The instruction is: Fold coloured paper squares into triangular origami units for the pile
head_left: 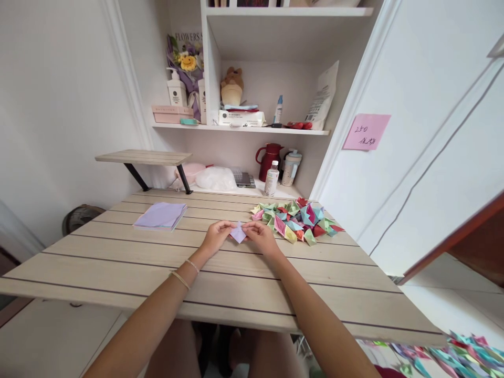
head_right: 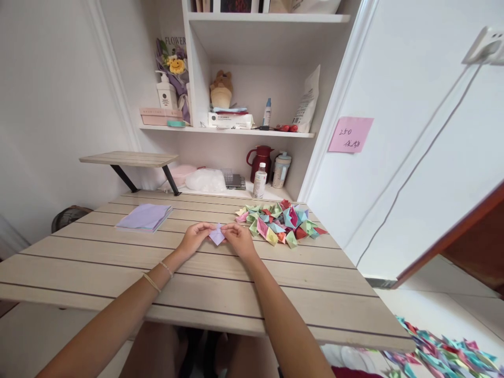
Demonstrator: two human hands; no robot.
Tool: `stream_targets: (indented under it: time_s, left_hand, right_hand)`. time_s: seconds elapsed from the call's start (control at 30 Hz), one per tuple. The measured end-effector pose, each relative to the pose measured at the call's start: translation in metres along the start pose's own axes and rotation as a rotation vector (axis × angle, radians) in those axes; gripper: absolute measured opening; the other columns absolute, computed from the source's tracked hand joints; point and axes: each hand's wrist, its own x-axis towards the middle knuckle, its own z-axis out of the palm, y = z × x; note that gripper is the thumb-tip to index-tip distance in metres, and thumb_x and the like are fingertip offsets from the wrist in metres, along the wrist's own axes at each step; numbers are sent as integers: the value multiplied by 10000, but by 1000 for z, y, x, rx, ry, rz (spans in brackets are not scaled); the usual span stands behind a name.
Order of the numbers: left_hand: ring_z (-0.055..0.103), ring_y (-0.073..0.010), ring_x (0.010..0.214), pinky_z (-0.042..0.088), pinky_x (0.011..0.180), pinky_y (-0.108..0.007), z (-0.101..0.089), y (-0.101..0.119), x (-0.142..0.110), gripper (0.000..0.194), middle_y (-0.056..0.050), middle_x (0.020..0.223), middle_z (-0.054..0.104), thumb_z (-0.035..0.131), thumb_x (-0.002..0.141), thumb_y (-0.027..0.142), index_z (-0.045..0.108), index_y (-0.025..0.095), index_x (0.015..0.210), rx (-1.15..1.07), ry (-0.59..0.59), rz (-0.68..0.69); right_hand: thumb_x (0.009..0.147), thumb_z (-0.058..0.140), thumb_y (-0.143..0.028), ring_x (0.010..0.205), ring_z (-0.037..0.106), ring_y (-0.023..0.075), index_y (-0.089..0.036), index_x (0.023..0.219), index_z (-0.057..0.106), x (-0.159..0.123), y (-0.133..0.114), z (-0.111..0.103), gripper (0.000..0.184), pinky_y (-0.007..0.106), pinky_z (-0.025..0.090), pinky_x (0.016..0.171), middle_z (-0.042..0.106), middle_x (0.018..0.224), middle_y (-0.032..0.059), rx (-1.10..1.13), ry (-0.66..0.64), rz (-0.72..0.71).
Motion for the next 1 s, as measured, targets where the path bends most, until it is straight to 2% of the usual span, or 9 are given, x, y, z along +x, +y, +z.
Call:
stream_targets:
  time_s: [0.07,0.17,0.23,0.33,0.43,0.57,0.7,0.8,1.0]
  left_hand:
    - [624,-173,760,487,701,-284,0,-1,-1,214,-80,848,681,654,645,238,657,117,821,-1,-28,-4]
    - [619,-199,853,475,786,-323,0,-2,-3,392,-110,956,666,718,585,230,631,103,945,-28,-99,18]
    - [620,-193,835,479,776,-317,0,-4,-3,405,-109,937,669,731,577,252,633,104,941,22,-102,55]
    - [621,-159,680,499,653,-278,-2,-6,-2,301,-79,774,679,686,638,322,654,114,853,138,-73,59]
    - [603,-136,564,504,564,-264,-3,-6,0,282,-62,688,665,621,698,371,648,116,816,121,-85,13]
    - [630,-150,663,528,653,-294,-1,-4,-2,290,-78,795,673,601,720,369,634,122,868,62,-145,1]
    - [632,-155,735,518,743,-311,2,-3,-5,270,-61,792,662,595,729,359,615,134,876,92,-178,23]
    - [635,-160,739,520,735,-313,2,-3,-6,249,-58,800,655,557,755,363,596,144,866,127,-184,25]
    - [638,-164,755,518,716,-295,2,-4,-8,222,-59,812,665,508,773,289,587,152,930,234,-181,60]
  right_hand:
    - [628,686,-360,669,618,170,-164,912,637,-1,0,-1,348,296,503,635,671,750,48,-124,-34,-48]
    - [650,674,-317,719,619,181,-187,997,641,-2,-1,-3,372,307,494,665,685,847,60,-332,-18,-155]
    - [704,626,-311,744,620,187,-207,974,662,-2,-3,-4,291,316,488,690,689,874,60,-436,15,-226]
    - [751,578,-322,775,626,199,-219,944,681,-4,-6,-4,242,319,483,711,695,883,57,-482,43,-274]
    - [788,527,-347,764,632,201,-217,957,680,-5,-8,-3,263,309,480,697,699,869,46,-498,23,-273]
    - [820,468,-343,735,635,195,-210,972,673,-8,-11,-2,288,287,472,661,703,850,33,-555,-22,-241]
    - [827,458,-297,683,621,167,-217,984,657,-11,-16,0,266,258,447,647,700,848,26,-668,-58,-254]
    - [843,431,-279,625,596,147,-216,982,640,-12,-18,2,258,239,417,606,693,791,24,-742,-81,-259]
    - [848,411,-263,583,577,146,-217,1147,507,-12,-13,3,317,242,410,589,657,679,5,-756,-81,-210]
